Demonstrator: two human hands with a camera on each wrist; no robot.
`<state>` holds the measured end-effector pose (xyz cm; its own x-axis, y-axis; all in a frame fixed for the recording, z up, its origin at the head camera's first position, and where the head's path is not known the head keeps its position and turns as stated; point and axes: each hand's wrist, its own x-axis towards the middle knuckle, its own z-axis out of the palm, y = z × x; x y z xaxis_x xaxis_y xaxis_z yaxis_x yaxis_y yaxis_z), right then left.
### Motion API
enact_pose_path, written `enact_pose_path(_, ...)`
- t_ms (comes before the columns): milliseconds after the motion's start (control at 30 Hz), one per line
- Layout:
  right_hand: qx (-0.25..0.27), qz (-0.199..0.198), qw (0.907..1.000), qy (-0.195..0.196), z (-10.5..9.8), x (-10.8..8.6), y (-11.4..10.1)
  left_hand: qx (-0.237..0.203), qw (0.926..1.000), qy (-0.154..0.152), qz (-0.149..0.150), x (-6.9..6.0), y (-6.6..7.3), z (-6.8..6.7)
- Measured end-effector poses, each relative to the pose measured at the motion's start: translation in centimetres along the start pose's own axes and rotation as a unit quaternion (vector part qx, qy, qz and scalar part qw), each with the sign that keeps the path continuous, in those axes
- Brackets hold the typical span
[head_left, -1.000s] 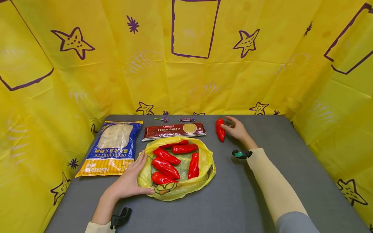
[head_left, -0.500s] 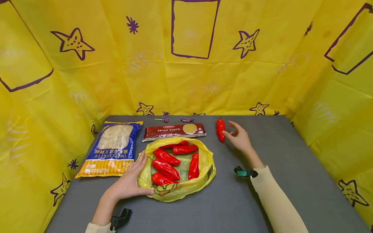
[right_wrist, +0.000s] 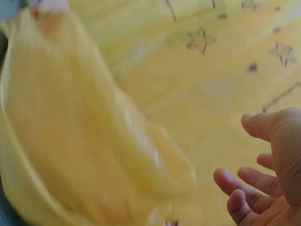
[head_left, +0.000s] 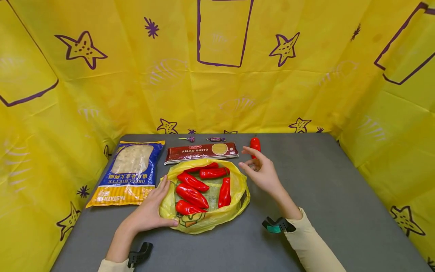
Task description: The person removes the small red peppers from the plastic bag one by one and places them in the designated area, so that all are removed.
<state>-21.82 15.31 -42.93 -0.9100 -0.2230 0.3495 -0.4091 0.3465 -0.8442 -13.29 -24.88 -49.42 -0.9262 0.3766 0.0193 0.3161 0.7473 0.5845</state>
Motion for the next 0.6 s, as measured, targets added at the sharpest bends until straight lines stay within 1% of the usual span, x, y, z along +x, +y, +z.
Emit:
enact_pose_path(167,0.02,-0.044,0.9987,-0.016,1.6,-0.9,-2.1,-0.002,1.0,0.001,0.002,0.0,0.0,0.0)
enact_pose_path(267,0.025,-0.077,0.9962,-0.031,2.8,-1.3,-2.7,-0.006,1.0,0.002,0.002,0.0,0.0,0.1)
enact_pose_path(367,0.025,-0.097,0.9935,-0.054,4.0,-1.8,-2.9,-0.01,0.9999,0.003,0.002,0.0,0.0,0.1)
enact_pose_path(467,0.01,-0.101,0.9912,-0.084,5.0,-2.2,-3.0,-0.007,1.0,0.004,0.003,0.0,0.0,0.1)
enact_pose_path(600,-0.028,-0.08,0.9894,-0.118,5.9,-2.6,-2.7,-0.003,1.0,0.004,0.006,0.0,0.0,0.0)
